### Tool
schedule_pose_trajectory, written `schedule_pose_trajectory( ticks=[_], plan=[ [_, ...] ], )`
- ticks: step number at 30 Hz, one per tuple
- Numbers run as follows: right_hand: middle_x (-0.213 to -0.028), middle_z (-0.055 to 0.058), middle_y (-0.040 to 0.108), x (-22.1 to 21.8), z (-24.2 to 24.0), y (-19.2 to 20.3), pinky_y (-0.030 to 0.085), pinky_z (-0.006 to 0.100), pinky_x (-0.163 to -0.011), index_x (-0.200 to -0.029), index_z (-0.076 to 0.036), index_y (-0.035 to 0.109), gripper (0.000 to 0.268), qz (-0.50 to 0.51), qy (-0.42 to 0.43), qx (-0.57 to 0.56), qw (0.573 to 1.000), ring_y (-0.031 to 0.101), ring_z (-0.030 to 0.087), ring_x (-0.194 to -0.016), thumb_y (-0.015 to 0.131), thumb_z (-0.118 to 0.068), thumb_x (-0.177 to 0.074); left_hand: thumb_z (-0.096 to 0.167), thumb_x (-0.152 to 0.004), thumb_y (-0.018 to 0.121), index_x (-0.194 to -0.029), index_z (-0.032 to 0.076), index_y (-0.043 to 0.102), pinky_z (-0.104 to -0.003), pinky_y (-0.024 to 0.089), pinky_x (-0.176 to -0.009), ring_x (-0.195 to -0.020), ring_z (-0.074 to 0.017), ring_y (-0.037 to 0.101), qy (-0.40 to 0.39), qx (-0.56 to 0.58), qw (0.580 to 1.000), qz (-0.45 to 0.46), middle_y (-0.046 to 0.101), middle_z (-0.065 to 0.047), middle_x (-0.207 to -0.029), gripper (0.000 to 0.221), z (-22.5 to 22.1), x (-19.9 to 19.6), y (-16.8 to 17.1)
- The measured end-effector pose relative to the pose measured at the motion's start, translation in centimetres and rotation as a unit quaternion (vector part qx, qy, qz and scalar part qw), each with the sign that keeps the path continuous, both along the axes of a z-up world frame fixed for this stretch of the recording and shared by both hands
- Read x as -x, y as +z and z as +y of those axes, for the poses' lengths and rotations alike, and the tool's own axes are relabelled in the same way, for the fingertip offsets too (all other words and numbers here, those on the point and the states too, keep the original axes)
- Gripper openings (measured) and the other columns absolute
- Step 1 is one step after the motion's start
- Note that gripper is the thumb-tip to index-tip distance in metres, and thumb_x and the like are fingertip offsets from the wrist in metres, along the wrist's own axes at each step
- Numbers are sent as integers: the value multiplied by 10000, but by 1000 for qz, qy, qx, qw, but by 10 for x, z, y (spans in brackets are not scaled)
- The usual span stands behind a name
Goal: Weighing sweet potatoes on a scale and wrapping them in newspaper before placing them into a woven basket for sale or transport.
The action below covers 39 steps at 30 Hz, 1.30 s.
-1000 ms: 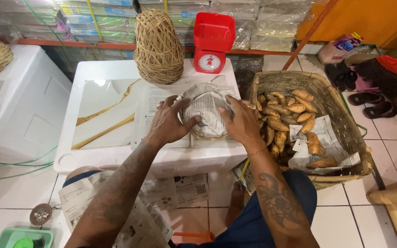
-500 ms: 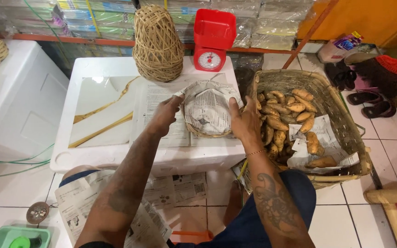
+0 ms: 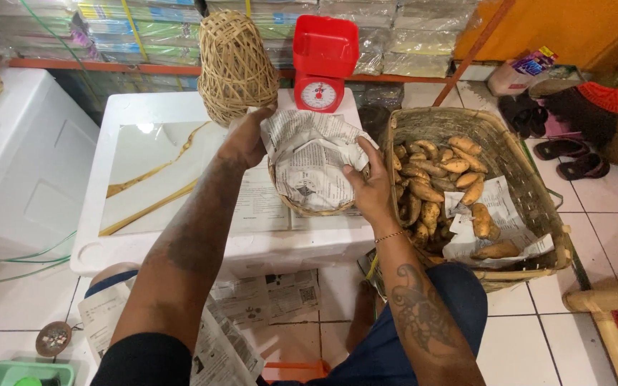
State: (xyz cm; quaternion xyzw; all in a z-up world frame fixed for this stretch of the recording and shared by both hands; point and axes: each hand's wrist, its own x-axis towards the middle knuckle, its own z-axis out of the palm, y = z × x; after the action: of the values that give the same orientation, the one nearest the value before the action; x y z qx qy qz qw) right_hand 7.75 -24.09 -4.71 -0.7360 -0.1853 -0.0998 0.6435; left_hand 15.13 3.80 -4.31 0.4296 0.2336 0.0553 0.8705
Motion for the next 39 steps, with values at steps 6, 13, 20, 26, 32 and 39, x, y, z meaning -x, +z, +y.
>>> schedule_pose_trajectory(
  ticks=[6, 13, 20, 26, 32, 39],
  plan=[
    [-1527, 179, 481, -16, -6, -23, 170, 458, -1262, -1502, -61, 513, 608, 0, 32, -76, 997, 307, 273, -1487, 725, -109, -934, 252, -821, 844, -1299, -57, 600, -553, 617, -814, -937, -377, 776, -57, -39, 997, -16, 741, -233, -1080, 619, -5, 2, 56],
    [-1619, 137, 400, -5, -2, 2, 227, 427, -1277, -1529, -107, 401, 770, 16, 21, -14, 1000, 304, 292, -1541, 734, -383, -891, 116, -915, 634, -1274, -106, 403, -291, 628, -874, -960, -217, 625, -204, -142, 960, -131, 406, -318, -1543, 481, 15, -7, 104],
    [-1523, 120, 526, -9, -2, -4, 343, 430, -1230, -1446, -104, 527, 629, 2, 30, -36, 999, 438, 283, -1463, 735, -352, -906, 325, -978, 480, -1553, 36, 399, -316, 511, -678, -681, -139, 528, -263, -199, 938, -102, 553, 10, -861, 649, 15, 8, 153],
    [-1517, 99, 540, -10, -4, -7, 337, 436, -1236, -1435, -128, 546, 613, 20, 34, -46, 998, 447, 266, -1462, 756, -335, -897, 360, -967, 682, -1276, -31, 569, -466, 599, -936, -1213, -416, 607, -276, -632, 713, 125, 547, -220, -1442, 511, -13, -18, 191],
    [-1503, 109, 551, -15, -6, -11, 372, 467, -1225, -1414, -144, 561, 543, -10, 40, -17, 999, 480, 289, -1442, 732, -305, -925, 770, -1011, 286, -1585, 89, 330, -573, 260, -1182, -1437, -364, 388, -356, -783, 488, 146, 358, -143, -1619, 893, -64, -40, 188],
    [-1493, 109, 558, -10, -6, -2, 373, 461, -1221, -1406, -135, 563, 516, -3, 42, -5, 999, 476, 292, -1443, 715, -291, -938, 308, -1053, 484, -1522, 30, 439, -468, 377, -1174, -1434, -326, 424, -454, -791, 381, 149, 412, -181, -1590, 547, -73, -44, 183]
  ],
)
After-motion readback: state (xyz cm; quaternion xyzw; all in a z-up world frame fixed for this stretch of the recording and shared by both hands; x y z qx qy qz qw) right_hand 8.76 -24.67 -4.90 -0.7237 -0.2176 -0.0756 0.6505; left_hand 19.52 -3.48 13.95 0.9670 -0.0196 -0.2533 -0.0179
